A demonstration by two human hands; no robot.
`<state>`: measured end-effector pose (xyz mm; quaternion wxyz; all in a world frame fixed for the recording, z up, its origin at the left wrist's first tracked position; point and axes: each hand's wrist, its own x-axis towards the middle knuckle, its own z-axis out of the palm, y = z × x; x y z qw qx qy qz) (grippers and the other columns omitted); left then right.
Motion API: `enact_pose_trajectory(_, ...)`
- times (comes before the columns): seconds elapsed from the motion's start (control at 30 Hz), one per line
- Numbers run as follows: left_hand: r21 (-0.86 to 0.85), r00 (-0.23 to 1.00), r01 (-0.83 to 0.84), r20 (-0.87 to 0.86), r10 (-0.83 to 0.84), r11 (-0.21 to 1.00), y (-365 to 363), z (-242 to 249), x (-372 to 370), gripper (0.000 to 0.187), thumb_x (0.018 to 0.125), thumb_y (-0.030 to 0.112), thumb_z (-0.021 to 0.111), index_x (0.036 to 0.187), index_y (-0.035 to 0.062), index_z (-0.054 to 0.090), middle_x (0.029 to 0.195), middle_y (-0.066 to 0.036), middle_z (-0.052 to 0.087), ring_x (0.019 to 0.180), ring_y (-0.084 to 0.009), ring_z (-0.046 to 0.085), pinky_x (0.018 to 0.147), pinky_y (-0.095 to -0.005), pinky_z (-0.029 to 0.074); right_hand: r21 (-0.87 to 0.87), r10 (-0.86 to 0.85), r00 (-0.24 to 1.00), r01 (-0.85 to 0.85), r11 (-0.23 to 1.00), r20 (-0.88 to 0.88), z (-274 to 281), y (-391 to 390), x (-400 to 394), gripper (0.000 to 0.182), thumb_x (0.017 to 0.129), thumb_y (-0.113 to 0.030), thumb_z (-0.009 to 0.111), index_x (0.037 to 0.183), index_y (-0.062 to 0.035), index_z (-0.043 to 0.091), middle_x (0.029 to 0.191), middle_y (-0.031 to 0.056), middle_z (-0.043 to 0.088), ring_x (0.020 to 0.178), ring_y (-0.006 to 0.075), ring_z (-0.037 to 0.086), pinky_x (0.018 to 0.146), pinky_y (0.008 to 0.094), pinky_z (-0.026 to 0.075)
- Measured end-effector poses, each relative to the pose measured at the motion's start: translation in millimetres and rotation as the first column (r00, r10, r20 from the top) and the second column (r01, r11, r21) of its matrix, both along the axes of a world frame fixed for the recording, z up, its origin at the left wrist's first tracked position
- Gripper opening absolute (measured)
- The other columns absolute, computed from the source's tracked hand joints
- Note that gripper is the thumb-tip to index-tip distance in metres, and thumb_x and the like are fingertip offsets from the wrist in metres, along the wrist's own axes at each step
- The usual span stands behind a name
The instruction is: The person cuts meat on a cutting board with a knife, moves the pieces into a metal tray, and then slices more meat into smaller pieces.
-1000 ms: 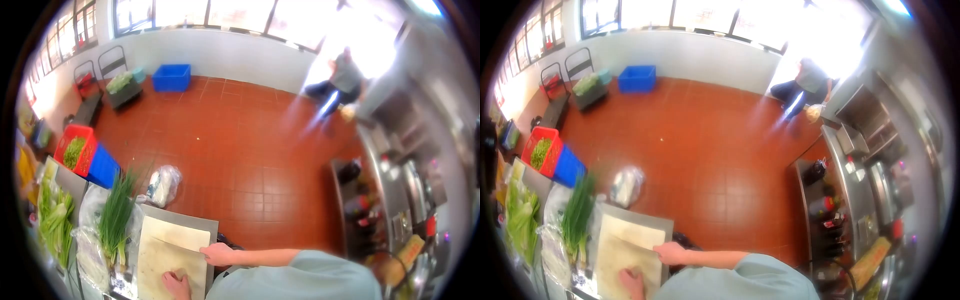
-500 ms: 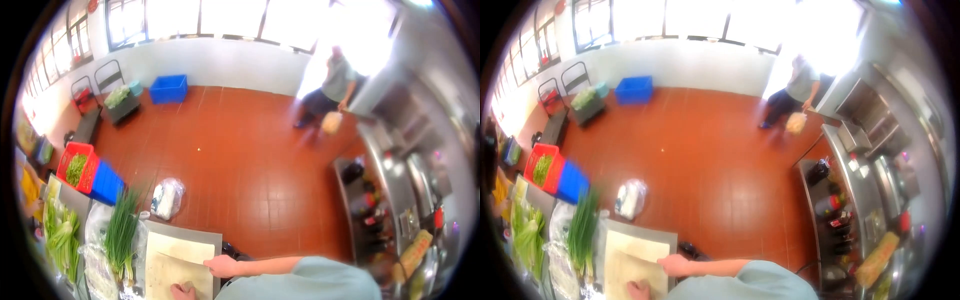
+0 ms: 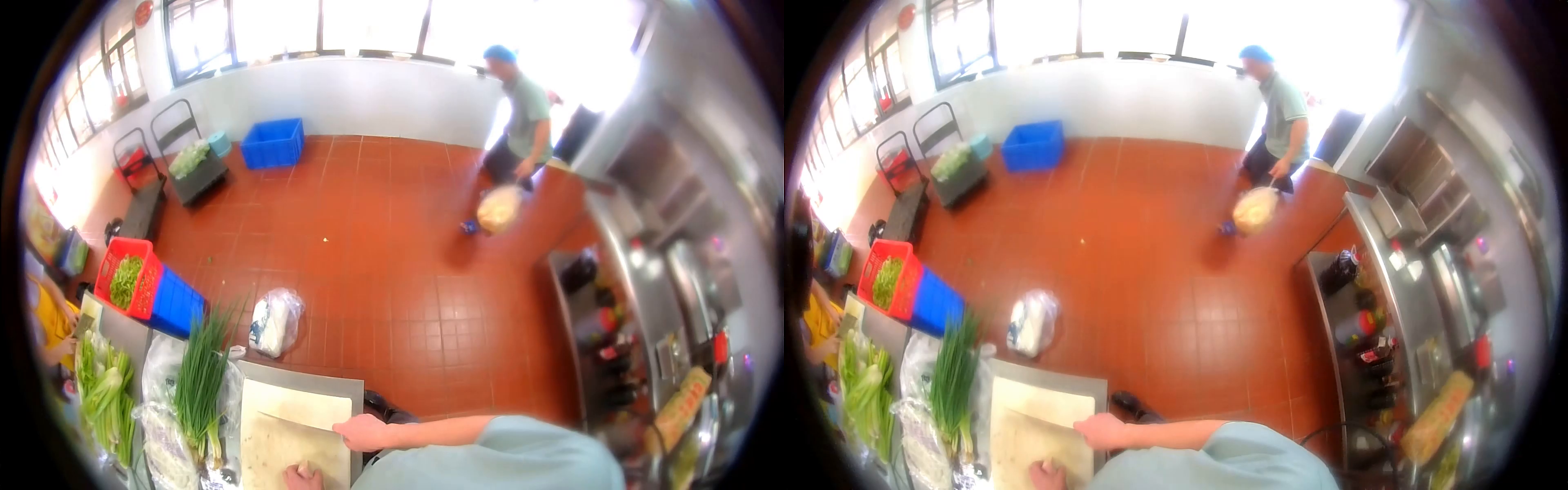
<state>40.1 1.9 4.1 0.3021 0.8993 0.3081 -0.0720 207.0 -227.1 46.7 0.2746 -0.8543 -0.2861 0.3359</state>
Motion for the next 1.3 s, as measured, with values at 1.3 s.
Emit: enact_pose_trajectory(1.3,-0.187,0.983,-0.15,0.073,0.166,0.971,9,-12,-4,0.057,0.069,0.019,0.083,0.119,0.0,0.063,0.109,-0.017,0.067,0.101,-0.0334,0.066,0.092,-0.0424,0.054,-0.048,0.04,0.998,-0.043,0.998,-0.051,12,-2,6,0.021,0.093,-0.013,0.051,0.109,-0.0042,0.063,0.095,0.025,0.073,0.092,0.0465,0.07,0.078,0.057,0.054)
